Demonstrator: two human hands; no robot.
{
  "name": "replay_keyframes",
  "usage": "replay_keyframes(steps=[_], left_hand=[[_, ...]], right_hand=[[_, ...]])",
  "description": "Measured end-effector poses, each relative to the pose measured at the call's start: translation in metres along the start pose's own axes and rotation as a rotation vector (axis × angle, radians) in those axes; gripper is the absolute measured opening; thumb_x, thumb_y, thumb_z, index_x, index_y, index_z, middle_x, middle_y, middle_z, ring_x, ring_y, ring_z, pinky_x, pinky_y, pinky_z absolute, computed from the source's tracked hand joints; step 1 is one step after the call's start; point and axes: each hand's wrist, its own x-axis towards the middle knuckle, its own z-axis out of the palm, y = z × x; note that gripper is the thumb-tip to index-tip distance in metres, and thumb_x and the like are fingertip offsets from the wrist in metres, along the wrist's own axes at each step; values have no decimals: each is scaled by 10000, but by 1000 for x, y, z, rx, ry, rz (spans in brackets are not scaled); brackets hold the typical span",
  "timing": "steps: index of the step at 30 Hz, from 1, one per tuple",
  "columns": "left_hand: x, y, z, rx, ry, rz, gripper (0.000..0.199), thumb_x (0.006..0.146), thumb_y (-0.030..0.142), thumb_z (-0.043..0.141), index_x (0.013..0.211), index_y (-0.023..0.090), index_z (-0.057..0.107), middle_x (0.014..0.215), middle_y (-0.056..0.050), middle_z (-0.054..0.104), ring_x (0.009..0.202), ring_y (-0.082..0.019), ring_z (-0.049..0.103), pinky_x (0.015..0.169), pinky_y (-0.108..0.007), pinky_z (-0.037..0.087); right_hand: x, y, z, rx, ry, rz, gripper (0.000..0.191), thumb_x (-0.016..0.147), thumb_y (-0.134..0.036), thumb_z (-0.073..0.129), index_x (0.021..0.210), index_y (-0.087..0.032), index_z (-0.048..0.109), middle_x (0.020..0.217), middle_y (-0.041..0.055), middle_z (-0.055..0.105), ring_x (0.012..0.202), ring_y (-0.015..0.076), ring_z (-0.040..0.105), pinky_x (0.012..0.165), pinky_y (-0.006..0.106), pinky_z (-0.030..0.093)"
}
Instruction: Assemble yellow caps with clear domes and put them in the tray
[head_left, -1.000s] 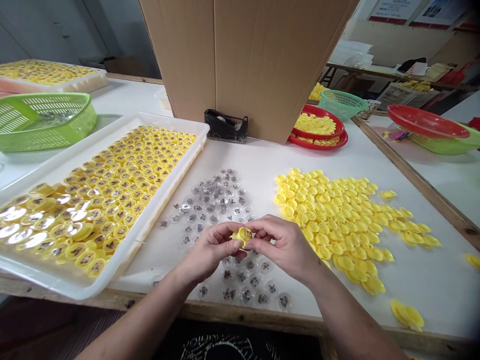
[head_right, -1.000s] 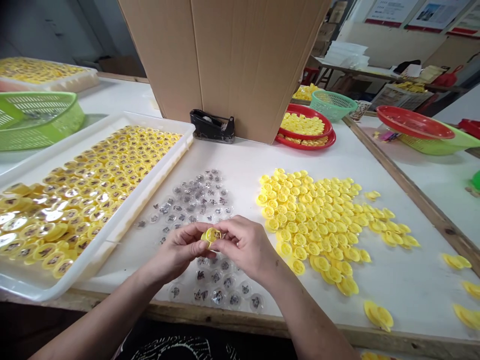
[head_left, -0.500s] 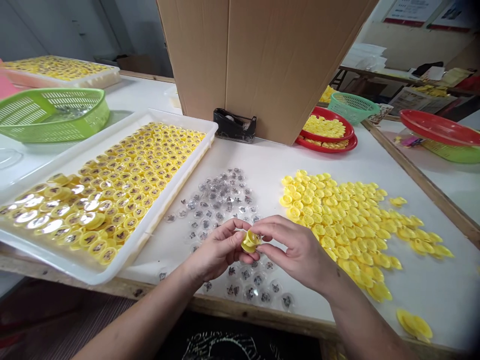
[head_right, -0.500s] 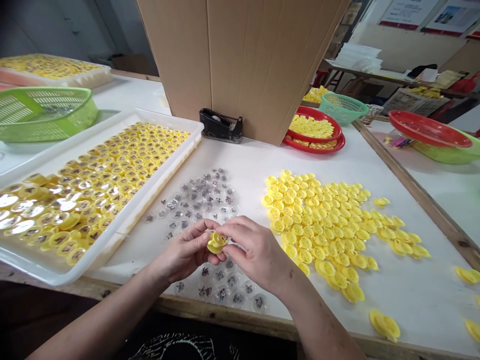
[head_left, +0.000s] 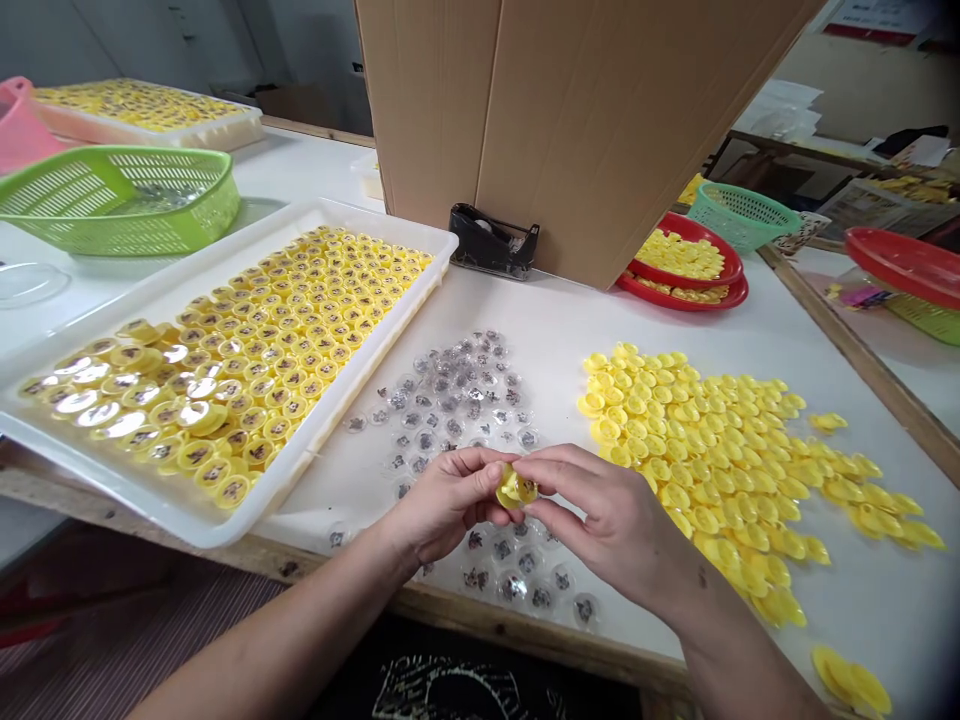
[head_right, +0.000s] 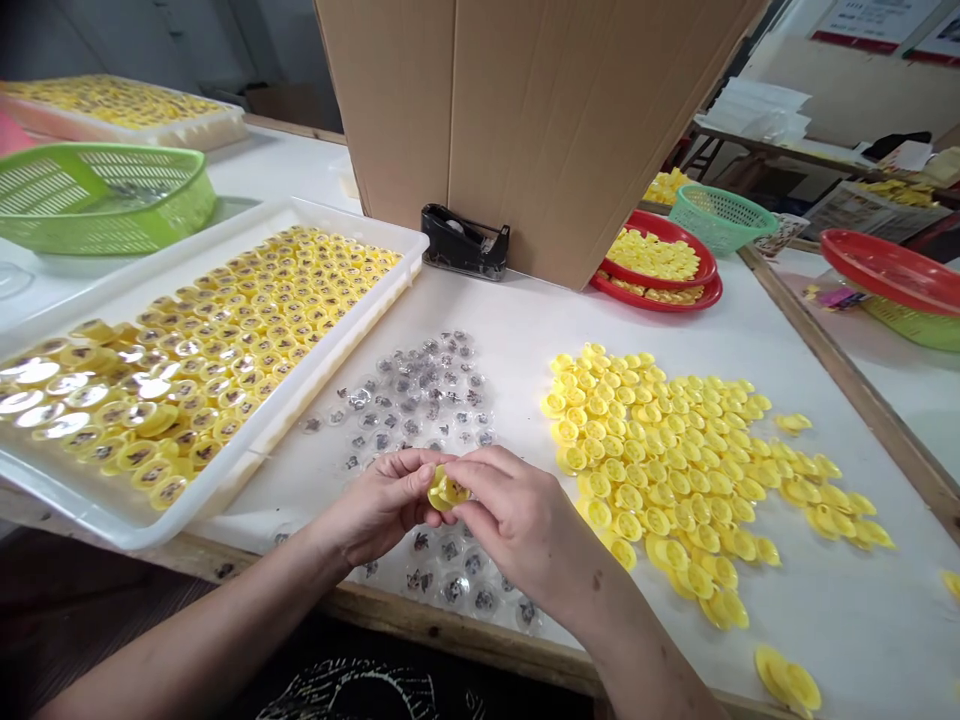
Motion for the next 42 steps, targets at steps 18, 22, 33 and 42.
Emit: replay_keyframes(steps=[18, 22, 33, 42], left_hand=[[-14, 7, 5, 426, 62, 85, 348, 780, 401, 666, 982, 128, 593, 771, -33, 607, 680, -115, 542, 631, -237, 436], [-15, 9, 4, 520, 74, 158, 295, 754, 332, 703, 931, 148, 555, 783, -21, 604, 697, -114, 541, 623, -227, 431], [-21, 15, 11, 988, 174, 333, 196, 738, 267, 698, 899, 155, 689, 778, -56, 667, 670, -158, 578, 598, -255, 436], [-55, 74, 6, 1205, 270, 280, 261, 746, 256, 671, 1000, 195, 669, 835, -57, 680, 697, -173, 605, 613, -267, 462]], right_hand=[[-4, -3, 35, -97, 215, 34, 219, 815, -74, 564, 1005, -177, 604, 888, 69, 605, 815, 177, 600, 720, 317, 536], [-8, 5, 33, 117, 233, 192, 322, 751, -182, 693, 1054, -213, 589, 951, 53, 593, 769, 164, 587, 651, 294, 529], [-19, 11, 43, 559, 189, 425, 101, 803, -275, 626, 868, -201, 604, 761, 9, 624, 685, 145, 583, 625, 246, 505], [-24, 20, 53, 524, 138, 459, 376, 716, -368, 700, 1060, -228, 637, 896, 70, 710, 801, 227, 690, 670, 252, 592]])
